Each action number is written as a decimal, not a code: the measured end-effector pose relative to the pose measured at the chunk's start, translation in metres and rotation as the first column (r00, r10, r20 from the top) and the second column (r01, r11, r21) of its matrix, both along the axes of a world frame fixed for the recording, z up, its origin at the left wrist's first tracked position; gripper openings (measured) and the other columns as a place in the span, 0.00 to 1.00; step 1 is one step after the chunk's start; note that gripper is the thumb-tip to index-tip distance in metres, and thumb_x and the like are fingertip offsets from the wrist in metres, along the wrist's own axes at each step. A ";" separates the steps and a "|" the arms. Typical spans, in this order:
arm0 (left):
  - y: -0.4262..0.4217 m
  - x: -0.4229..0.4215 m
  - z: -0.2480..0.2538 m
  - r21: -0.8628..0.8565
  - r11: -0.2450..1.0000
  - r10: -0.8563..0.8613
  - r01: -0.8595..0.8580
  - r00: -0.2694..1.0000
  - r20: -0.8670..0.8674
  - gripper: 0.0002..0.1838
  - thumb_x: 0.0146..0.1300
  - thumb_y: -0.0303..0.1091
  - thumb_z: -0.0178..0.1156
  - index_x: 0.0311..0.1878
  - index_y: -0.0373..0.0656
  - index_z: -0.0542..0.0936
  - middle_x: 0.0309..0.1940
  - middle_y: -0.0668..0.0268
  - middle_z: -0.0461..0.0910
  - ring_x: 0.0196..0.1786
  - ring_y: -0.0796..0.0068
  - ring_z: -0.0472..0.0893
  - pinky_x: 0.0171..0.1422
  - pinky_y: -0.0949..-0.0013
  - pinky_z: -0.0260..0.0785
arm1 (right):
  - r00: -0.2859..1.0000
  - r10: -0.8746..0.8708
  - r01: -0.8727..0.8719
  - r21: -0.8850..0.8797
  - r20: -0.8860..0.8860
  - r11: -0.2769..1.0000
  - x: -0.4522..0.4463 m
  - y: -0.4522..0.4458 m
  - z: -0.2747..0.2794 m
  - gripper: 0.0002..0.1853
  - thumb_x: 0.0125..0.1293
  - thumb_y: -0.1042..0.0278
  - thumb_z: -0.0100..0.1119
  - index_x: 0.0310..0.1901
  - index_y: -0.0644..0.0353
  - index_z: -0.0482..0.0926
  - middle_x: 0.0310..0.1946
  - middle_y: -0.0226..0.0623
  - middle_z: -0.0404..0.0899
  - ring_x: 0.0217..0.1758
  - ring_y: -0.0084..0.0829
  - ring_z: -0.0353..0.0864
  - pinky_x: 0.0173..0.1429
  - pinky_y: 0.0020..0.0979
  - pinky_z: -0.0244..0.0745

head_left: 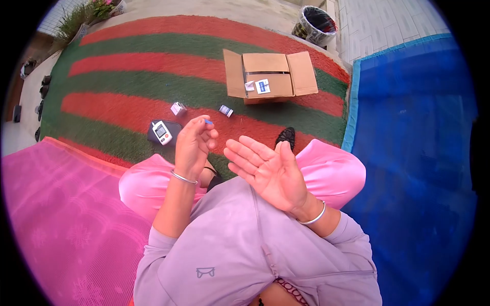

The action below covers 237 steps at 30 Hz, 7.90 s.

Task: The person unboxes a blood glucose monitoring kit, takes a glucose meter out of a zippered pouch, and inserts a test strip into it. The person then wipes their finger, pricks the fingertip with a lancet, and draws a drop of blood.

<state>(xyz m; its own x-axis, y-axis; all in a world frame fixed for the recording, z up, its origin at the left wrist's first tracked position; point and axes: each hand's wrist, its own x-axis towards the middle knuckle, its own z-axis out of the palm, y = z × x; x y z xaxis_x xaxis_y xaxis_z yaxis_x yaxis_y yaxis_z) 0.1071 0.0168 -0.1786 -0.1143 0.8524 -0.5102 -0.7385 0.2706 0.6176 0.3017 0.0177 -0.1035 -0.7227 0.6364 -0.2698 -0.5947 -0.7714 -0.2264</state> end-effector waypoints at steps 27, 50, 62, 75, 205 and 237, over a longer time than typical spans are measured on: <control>0.192 0.080 -0.200 -0.319 0.826 -0.400 0.464 0.084 -0.913 0.11 0.56 0.30 0.53 0.39 0.34 0.79 0.28 0.50 0.79 0.32 0.57 0.80 0.40 0.65 0.72 | 0.992 -0.040 0.032 -0.071 -0.118 0.997 0.029 0.063 -0.025 0.38 0.68 0.40 0.26 0.67 0.67 0.45 0.67 0.48 0.50 0.71 0.39 0.48 0.72 0.38 0.45; 0.043 0.007 0.095 0.245 0.628 -0.207 0.739 0.462 -0.862 0.15 0.49 0.23 0.63 0.42 0.36 0.77 0.35 0.64 0.75 0.37 0.75 0.76 0.39 0.73 0.68 | 0.966 0.123 -0.119 0.029 -0.226 0.992 0.012 0.055 0.012 0.45 0.61 0.28 0.20 0.68 0.59 0.39 0.65 0.57 0.50 0.70 0.45 0.51 0.71 0.46 0.43; 0.058 0.000 0.072 0.382 0.598 -0.154 0.705 0.568 -0.808 0.12 0.47 0.23 0.64 0.38 0.35 0.78 0.31 0.62 0.78 0.35 0.71 0.77 0.38 0.72 0.69 | 0.967 0.103 -0.080 0.107 -0.235 0.991 0.007 0.059 -0.001 0.45 0.61 0.28 0.19 0.69 0.57 0.37 0.65 0.51 0.54 0.70 0.45 0.49 0.73 0.45 0.33; 0.054 0.002 0.065 0.470 0.609 -0.123 0.639 0.661 -0.740 0.11 0.48 0.21 0.63 0.37 0.35 0.78 0.29 0.62 0.78 0.31 0.74 0.76 0.33 0.75 0.66 | 0.977 0.119 -0.094 0.143 -0.175 0.985 0.004 0.056 0.000 0.46 0.62 0.30 0.19 0.68 0.63 0.35 0.64 0.50 0.56 0.69 0.40 0.53 0.73 0.40 0.39; -0.021 0.013 0.113 0.330 0.813 -0.195 0.480 0.759 -0.621 0.10 0.65 0.33 0.48 0.34 0.36 0.74 0.30 0.69 0.74 0.33 0.85 0.69 0.37 0.79 0.63 | 0.963 -0.139 0.166 0.103 -0.232 0.981 -0.025 -0.038 0.037 0.42 0.62 0.29 0.20 0.69 0.48 0.28 0.70 0.47 0.39 0.73 0.42 0.37 0.74 0.43 0.29; -0.028 -0.006 0.120 0.314 0.635 -0.140 0.706 0.505 -0.852 0.07 0.56 0.22 0.56 0.39 0.35 0.74 0.30 0.66 0.72 0.31 0.79 0.72 0.33 0.76 0.65 | 0.969 0.071 -0.046 0.107 -0.238 0.993 -0.006 -0.026 0.035 0.44 0.62 0.30 0.22 0.68 0.61 0.38 0.67 0.53 0.46 0.72 0.42 0.44 0.74 0.41 0.32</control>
<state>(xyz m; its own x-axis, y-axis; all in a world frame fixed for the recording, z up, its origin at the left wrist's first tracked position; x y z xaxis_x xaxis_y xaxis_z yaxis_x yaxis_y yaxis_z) 0.1015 -0.0109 -0.0583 0.2906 0.9448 0.1515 0.1251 -0.1945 0.9729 0.2953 -0.0079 -0.0687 -0.7951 0.6061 -0.0205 -0.5958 -0.7870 -0.1601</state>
